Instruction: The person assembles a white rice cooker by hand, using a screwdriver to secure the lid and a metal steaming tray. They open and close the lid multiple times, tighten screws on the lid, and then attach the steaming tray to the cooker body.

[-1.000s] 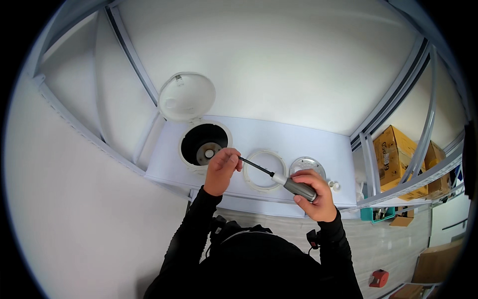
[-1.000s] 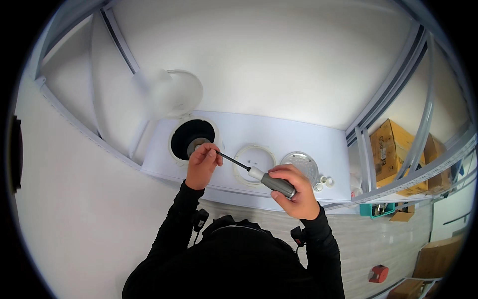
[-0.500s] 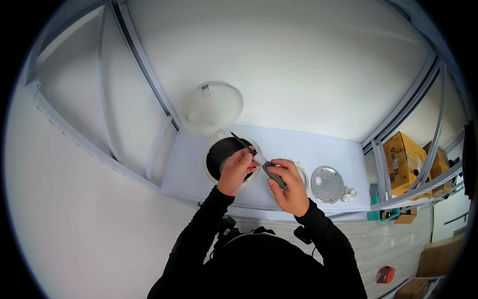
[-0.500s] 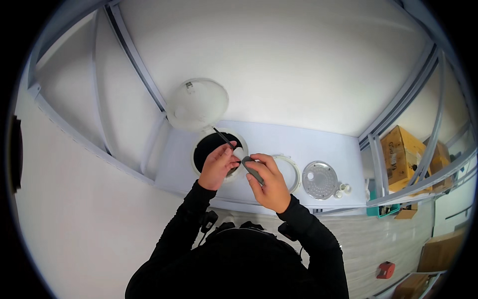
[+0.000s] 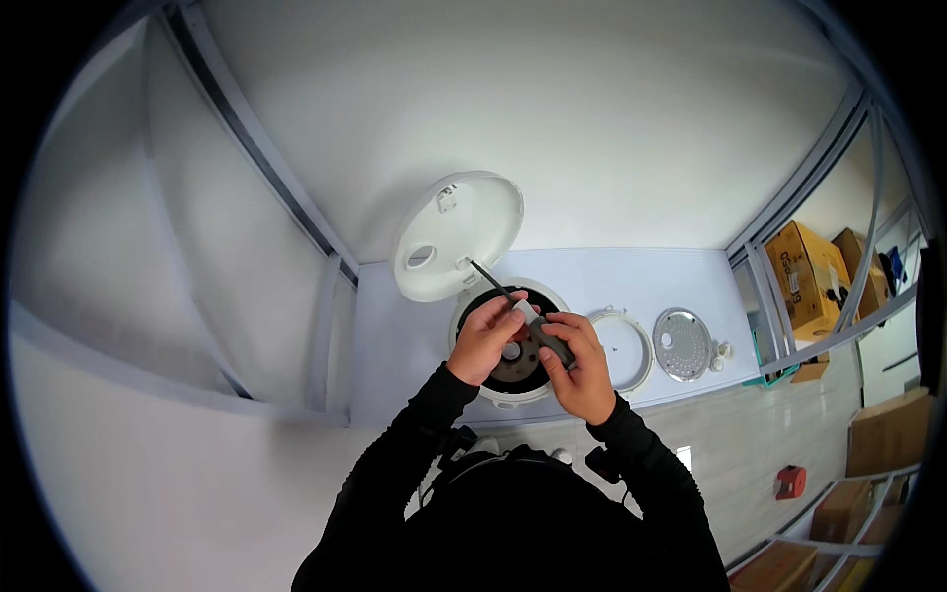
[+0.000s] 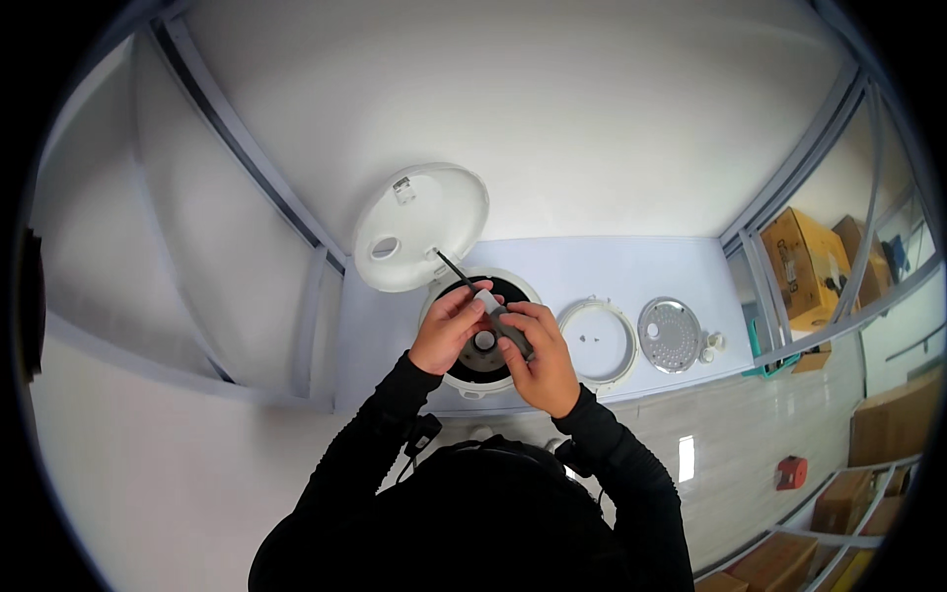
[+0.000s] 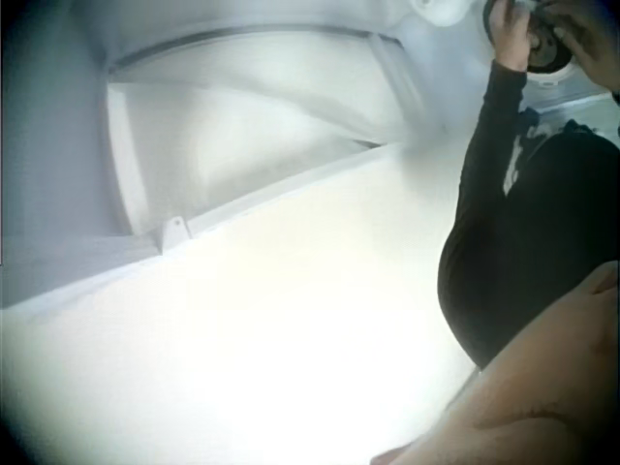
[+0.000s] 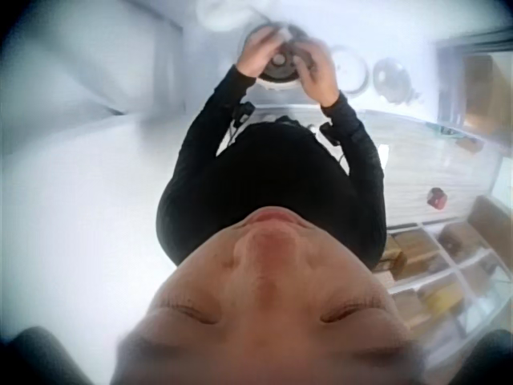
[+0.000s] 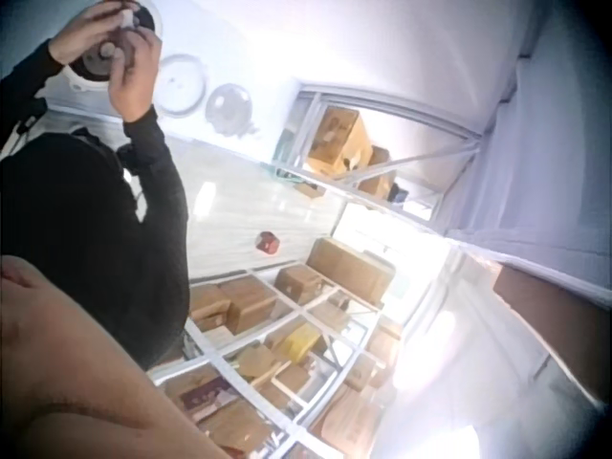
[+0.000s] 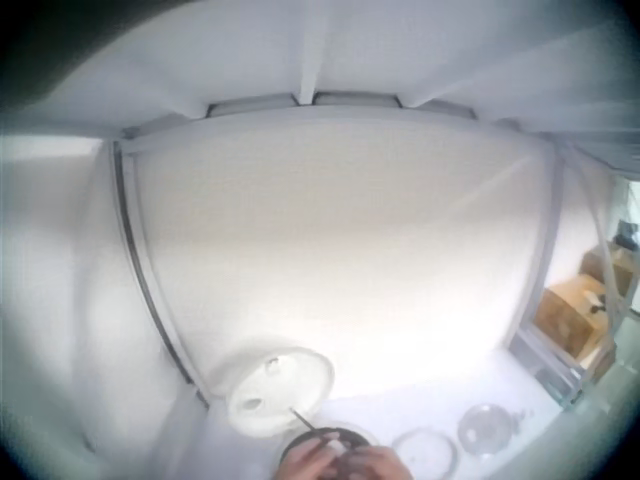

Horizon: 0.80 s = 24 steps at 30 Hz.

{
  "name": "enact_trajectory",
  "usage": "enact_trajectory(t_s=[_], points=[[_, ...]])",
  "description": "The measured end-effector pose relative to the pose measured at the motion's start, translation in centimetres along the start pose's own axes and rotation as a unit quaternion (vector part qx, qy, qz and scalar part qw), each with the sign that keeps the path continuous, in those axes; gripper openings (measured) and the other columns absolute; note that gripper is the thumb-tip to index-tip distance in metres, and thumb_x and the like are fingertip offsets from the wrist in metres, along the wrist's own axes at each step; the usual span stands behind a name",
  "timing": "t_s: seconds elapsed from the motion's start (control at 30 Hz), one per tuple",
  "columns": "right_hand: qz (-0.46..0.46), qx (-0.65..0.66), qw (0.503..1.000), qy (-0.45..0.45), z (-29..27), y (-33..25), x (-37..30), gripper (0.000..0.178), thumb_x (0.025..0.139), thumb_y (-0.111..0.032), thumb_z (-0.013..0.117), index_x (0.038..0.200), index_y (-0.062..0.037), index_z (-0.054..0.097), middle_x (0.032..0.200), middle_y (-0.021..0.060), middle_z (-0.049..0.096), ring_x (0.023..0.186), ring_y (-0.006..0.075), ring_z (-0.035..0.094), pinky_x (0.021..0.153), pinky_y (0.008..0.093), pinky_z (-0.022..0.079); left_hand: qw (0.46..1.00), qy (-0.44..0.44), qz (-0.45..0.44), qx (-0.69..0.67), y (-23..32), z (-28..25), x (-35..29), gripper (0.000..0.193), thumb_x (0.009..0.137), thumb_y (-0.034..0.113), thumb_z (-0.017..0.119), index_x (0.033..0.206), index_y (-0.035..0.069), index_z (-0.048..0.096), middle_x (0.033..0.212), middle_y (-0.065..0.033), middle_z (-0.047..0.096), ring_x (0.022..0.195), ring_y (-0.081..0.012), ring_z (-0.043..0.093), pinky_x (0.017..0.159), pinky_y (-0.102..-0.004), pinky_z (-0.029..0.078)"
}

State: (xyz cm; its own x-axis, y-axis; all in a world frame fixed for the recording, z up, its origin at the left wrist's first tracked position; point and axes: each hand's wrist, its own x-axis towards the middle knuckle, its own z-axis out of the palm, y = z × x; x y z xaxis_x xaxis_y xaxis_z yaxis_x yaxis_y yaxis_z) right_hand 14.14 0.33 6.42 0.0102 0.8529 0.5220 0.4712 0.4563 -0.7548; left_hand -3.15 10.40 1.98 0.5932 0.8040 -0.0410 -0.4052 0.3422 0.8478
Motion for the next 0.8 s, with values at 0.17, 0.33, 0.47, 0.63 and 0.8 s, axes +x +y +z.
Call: enact_trajectory(t_s=[0.17, 0.33, 0.47, 0.63, 0.8], points=[[0.020, -0.019, 0.999, 0.018, 0.8, -0.4, -0.1, 0.029, 0.093, -0.004, 0.069, 0.122, -0.0017, 0.063, 0.128, 0.0203, 0.060, 0.113, 0.0377, 0.063, 0.096, 0.0409, 0.052, 0.999, -0.018, -0.012, 0.029, -0.3, -1.4, 0.6, 0.037, 0.107, 0.013, 0.056, 0.142, 0.000, 0.052, 0.129, -0.0114, 0.065, 0.112, -0.0202, 0.067, 0.096, -0.0363, 0.055], [0.026, -0.027, 0.999, 0.029, 1.2, -0.3, -0.1, 0.030, 0.093, -0.003, 0.069, 0.122, -0.0019, 0.064, 0.128, 0.0202, 0.060, 0.114, 0.0375, 0.063, 0.098, 0.0410, 0.050, 0.999, -0.023, -0.015, 0.045, 0.0, -1.7, 0.8, 0.036, 0.106, 0.014, 0.059, 0.139, -0.001, 0.055, 0.122, -0.0076, 0.066, 0.105, -0.0159, 0.067, 0.093, -0.0318, 0.056], [0.039, -0.018, 0.998, 0.035, 1.6, -0.5, 0.2, 0.030, 0.092, -0.003, 0.068, 0.121, -0.0017, 0.064, 0.127, 0.0202, 0.061, 0.115, 0.0375, 0.062, 0.099, 0.0413, 0.049, 0.999, -0.021, -0.013, 0.042, 0.3, -1.8, 0.8, 0.036, 0.105, 0.014, 0.060, 0.138, -0.001, 0.055, 0.119, -0.0063, 0.066, 0.103, -0.0141, 0.067, 0.091, -0.0304, 0.056], [0.120, 0.084, 0.988, 0.040, 2.0, 0.2, -0.1, 0.034, 0.095, -0.005, 0.068, 0.127, -0.0015, 0.060, 0.124, 0.0175, 0.062, 0.110, 0.0291, 0.066, 0.092, 0.0354, 0.053, 0.998, -0.035, -0.004, 0.044, 0.4, -2.3, 0.8, 0.038, 0.104, 0.011, 0.061, 0.139, -0.002, 0.054, 0.124, -0.0096, 0.066, 0.110, -0.0160, 0.066, 0.097, -0.0318, 0.055], [0.378, 0.397, 0.835, 0.049, 1.5, -0.7, 0.7, 0.050, 0.098, -0.011, 0.068, 0.141, -0.0010, 0.046, 0.117, 0.0117, 0.062, 0.099, 0.0168, 0.067, 0.080, 0.0269, 0.054, 0.999, -0.043, 0.023, 0.019, -0.2, -2.5, 0.7, 0.041, 0.101, 0.006, 0.063, 0.140, -0.002, 0.053, 0.132, -0.0140, 0.065, 0.122, -0.0188, 0.062, 0.103, -0.0335, 0.053]])
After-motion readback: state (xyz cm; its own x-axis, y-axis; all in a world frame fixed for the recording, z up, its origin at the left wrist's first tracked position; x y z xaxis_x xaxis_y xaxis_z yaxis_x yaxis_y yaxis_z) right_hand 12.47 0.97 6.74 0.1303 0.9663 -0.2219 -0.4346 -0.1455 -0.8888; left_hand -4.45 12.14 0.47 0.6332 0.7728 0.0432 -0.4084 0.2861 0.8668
